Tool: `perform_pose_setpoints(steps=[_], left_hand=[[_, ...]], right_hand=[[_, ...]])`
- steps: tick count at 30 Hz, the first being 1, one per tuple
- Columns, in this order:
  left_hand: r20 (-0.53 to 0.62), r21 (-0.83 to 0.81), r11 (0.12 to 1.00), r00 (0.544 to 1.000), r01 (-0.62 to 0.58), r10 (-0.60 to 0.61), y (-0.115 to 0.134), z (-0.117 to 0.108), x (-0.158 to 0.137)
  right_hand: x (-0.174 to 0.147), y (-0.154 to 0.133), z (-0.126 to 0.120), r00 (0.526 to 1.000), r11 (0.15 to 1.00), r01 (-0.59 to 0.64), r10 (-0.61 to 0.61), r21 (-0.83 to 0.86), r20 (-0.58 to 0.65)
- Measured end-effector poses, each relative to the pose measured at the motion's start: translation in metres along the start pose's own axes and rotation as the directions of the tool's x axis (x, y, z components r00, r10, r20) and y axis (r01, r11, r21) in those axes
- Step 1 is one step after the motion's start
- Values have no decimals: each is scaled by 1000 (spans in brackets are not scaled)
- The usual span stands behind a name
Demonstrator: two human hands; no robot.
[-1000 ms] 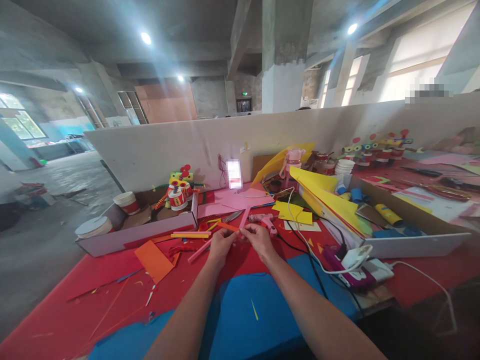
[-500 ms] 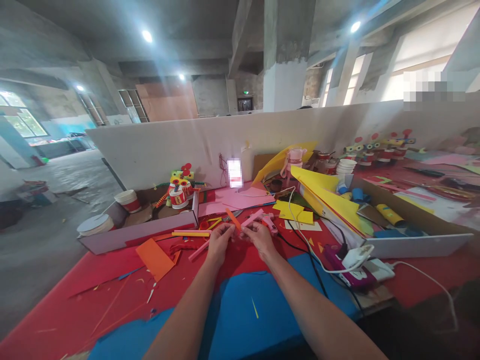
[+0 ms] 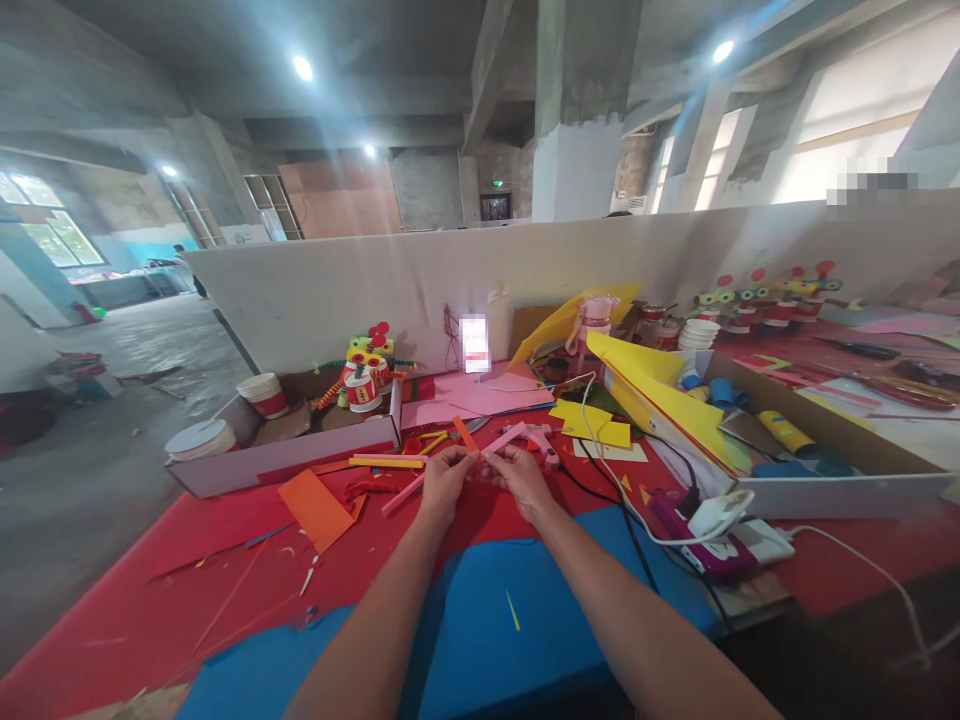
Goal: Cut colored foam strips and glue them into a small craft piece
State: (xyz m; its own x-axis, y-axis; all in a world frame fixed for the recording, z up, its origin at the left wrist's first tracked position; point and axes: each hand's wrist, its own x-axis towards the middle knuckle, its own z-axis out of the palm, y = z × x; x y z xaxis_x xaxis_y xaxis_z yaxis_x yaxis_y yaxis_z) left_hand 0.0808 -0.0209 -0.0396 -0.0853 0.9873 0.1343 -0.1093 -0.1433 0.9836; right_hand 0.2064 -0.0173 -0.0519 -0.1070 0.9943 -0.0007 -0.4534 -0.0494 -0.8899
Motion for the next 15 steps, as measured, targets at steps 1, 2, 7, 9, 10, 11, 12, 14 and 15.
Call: perform_pose_setpoints(steps=[1,2,7,9,10,11,12,14,15], left_hand=[[-4,4,1000,1000,4,-4,0,0,0],[-9,5,1000,1000,9,-9,0,0,0],[-2,-29,1000,1000,11,-11,-1,0,0],[-4,-36,999,1000,13,-13,-1,0,0],[-6,-35,999,1000,15,-15,-2,0,0],[-9,-35,999,1000,15,-16,-2,0,0],[-9,-40,999,1000,17,-17,-3,0,1],[-2,-66,998,1000,26,-26,-4,1,1],[2,-89,996,999,33,-33,-5,1,1]], right_hand=[[0,0,0,1000,1000,-9,10,4,-5],[0,0,0,1000,1000,-14,14,0,-12],[2,5,0,999,999,24,-24,-22,-25],[2,5,0,1000,1000,23,-23,-19,-14],[2,5,0,1000,1000,17,-17,-16,-7],[2,5,1,1000,1000,12,-12,-15,2],[1,4,1,1000,1000,8,-8,-15,8],[1,3,1,1000,1000,10,-9,-20,21],[1,3,1,1000,1000,13,-12,-21,27]])
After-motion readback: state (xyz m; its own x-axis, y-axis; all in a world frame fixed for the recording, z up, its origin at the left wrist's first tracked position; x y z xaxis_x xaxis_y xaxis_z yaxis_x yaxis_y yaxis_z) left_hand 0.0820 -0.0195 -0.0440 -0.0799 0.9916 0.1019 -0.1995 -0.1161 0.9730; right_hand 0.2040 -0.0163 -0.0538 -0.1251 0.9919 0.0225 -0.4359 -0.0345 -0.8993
